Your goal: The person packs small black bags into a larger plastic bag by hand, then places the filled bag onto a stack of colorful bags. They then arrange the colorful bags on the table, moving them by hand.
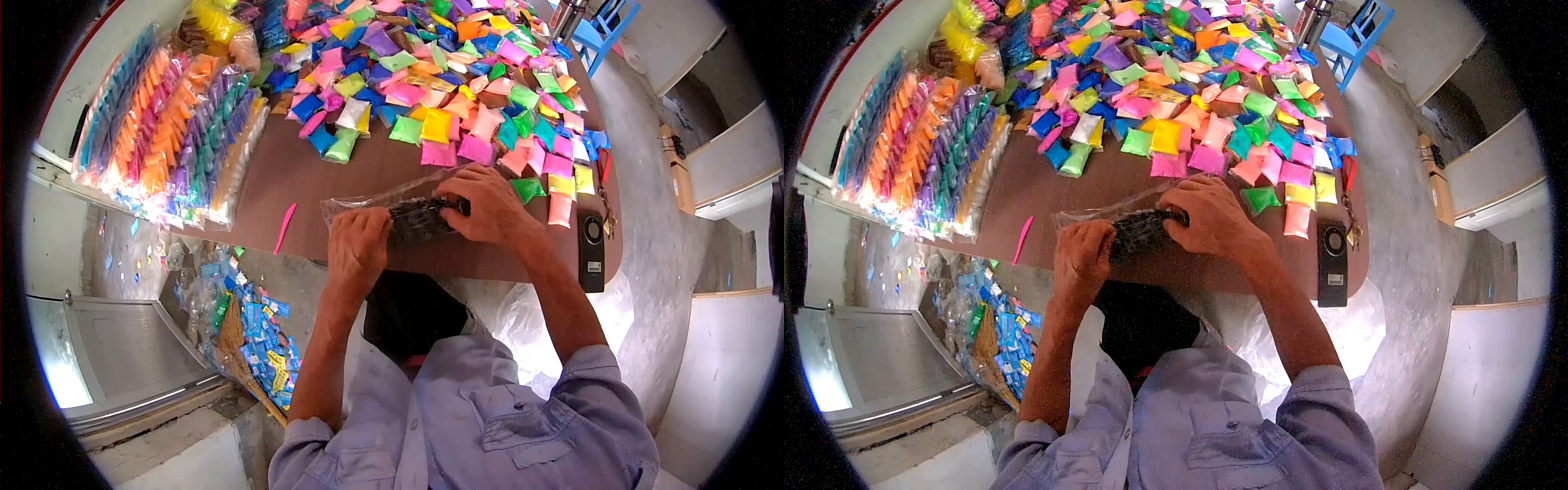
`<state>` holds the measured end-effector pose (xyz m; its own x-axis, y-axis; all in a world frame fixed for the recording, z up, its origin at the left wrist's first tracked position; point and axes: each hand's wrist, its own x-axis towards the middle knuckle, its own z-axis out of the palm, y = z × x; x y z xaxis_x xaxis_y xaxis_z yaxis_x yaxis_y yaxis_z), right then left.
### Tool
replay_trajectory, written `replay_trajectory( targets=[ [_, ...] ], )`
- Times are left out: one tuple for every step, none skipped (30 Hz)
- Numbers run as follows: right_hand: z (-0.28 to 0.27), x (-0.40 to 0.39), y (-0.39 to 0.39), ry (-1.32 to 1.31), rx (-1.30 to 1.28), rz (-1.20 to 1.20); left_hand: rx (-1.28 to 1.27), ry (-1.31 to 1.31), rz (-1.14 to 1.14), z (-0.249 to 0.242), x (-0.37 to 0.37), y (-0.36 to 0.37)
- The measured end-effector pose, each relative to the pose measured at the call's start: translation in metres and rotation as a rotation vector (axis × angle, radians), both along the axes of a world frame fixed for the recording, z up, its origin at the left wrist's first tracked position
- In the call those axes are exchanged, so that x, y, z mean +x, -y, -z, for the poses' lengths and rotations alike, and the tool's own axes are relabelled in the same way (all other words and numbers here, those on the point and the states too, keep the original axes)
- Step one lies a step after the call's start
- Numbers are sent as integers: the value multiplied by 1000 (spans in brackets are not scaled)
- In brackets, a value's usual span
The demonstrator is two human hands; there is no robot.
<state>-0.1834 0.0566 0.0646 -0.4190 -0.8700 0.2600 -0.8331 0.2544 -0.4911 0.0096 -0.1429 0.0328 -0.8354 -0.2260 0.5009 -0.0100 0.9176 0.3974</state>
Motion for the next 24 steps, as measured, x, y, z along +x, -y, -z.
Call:
replay_trajectory(
  targets=[
    [1,-1,1,1,1,0,1,1,0,0,0,0],
    [2,-3,2,19,8,-27,-14,-3,0,1,0,0],
    [4,-4,4,38,16,-55,-27,-4,-2,2,1,1],
    [8,-4,5,40,17,-57,-26,-2,-4,2,2,1],
    [12,-5,6,39,7,-62,-67,8,1,2,3,2],
    [14,-5,7,38,-2,-65,-108,17,7,2,3,2],
    [15,-5,7,40,-1,-65,-107,19,7,1,3,3],
    [15,-5,8,62,-5,-65,-141,-8,36,0,2,3],
    [16,-5,9,84,-8,-65,-174,-36,64,-1,2,4],
    [15,-4,8,88,-7,-64,-173,-32,65,-2,2,5],
    [13,-5,8,121,-9,-59,-184,-34,78,-3,2,6],
    [12,-5,8,153,-11,-54,-194,-37,90,-3,1,6],
    [14,-5,7,156,-10,-54,-193,-35,91,-2,1,6],
    [16,-6,7,167,-48,-60,-110,-24,82,-1,1,6],
    [19,-6,7,179,-85,-66,-26,-13,72,-4,0,5],
    [21,-6,7,182,-84,-66,-25,-10,72,-8,0,4],
    [22,-4,8,178,-133,-58,23,27,58,-13,0,3],
    [24,-3,9,174,-182,-50,70,63,43,-18,-2,3],
    [26,-3,10,177,-182,-51,70,66,42,-19,-3,3],
    [29,-3,11,170,-216,-57,82,100,28,-19,-5,3],
    [31,-4,11,163,-251,-62,94,134,14,-20,-6,4],
    [34,-4,11,164,-251,-61,94,135,14,-21,-9,5],
    [37,-6,11,141,-234,-67,138,182,27,-22,-12,6],
    [38,-6,11,117,-216,-73,184,228,39,-22,-14,6]
  ],
)
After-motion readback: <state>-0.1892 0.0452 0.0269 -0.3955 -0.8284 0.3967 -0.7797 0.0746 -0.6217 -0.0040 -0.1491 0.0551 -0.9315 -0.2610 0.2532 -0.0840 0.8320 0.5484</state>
